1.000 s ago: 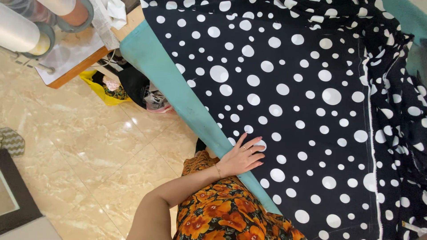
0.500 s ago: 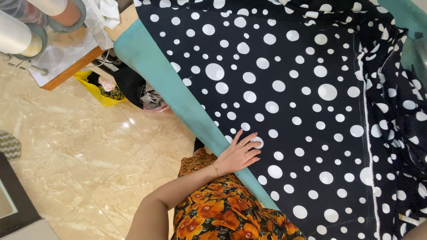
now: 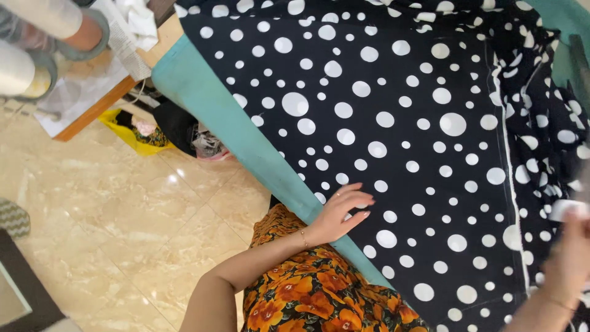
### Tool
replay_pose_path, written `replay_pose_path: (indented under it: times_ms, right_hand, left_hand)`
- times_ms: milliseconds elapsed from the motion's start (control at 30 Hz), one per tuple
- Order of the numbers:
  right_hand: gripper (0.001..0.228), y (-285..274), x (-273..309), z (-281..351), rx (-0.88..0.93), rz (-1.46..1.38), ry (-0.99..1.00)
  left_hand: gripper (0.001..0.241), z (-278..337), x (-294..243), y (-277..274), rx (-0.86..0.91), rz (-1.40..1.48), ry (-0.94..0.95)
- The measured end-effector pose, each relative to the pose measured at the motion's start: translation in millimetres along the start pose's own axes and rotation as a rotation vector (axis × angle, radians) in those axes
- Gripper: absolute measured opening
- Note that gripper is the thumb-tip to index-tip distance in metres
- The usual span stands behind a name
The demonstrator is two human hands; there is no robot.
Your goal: Measuring and marking a piece of polka-dot fabric on a work table.
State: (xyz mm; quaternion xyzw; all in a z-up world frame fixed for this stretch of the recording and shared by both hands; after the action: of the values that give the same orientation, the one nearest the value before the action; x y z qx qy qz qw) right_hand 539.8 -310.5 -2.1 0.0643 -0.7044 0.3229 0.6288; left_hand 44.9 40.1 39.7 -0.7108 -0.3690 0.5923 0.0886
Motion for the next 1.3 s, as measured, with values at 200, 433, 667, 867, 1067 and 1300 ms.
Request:
replay_pose_path:
  times_ms: [200, 433, 667, 867, 1067, 1300]
  right_hand:
    - [0.016, 218.4, 162.1, 127.2, 0.04, 0.41, 0.072]
    - [0.014, 336.6, 269.0, 136.2, 0.042, 0.612, -0.302]
    - [0.019, 378.8, 281.0, 146.8, 0.025, 0.559, -0.289]
    - [0.015, 394.1, 282.8, 162.5, -0.052, 0.441, -0.194]
    - [0.03, 383.0, 262.2, 169.7, -0.12, 0.482, 0.047]
    - [0.005, 305.9, 203.4, 163.1, -0.347, 0.647, -0.025]
  left_hand:
    - [0.046, -34.9, 25.0, 20.8, 0.189, 1.32, -0.324]
    - [0.065, -43.9, 28.0, 26.1, 0.346, 2.169, -0.627]
    - [0.052, -38.3, 57.2, 7.5, 0.389, 2.08, -0.673]
    - [0.044, -46.5, 67.3, -8.0, 0.404, 2.054, -0.841]
    - [0.031, -25.8, 100.0, 24.7, 0.42, 2.067, -0.98]
    - [0.028, -39.0, 105.4, 26.6, 0.415, 2.033, -1.032]
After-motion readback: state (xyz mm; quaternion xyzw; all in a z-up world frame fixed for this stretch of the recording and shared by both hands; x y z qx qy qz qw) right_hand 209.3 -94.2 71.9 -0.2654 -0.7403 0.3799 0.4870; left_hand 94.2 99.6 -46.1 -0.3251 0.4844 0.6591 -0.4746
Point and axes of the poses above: each hand's wrist, its own z-axis away from the middle knuckle, its own y-axis out of the palm, x = y × z, the point moved 6 cm from there along -z, towards the middle knuckle, and after that the axes turned 9 degrees about x, right-handed, at the moved point
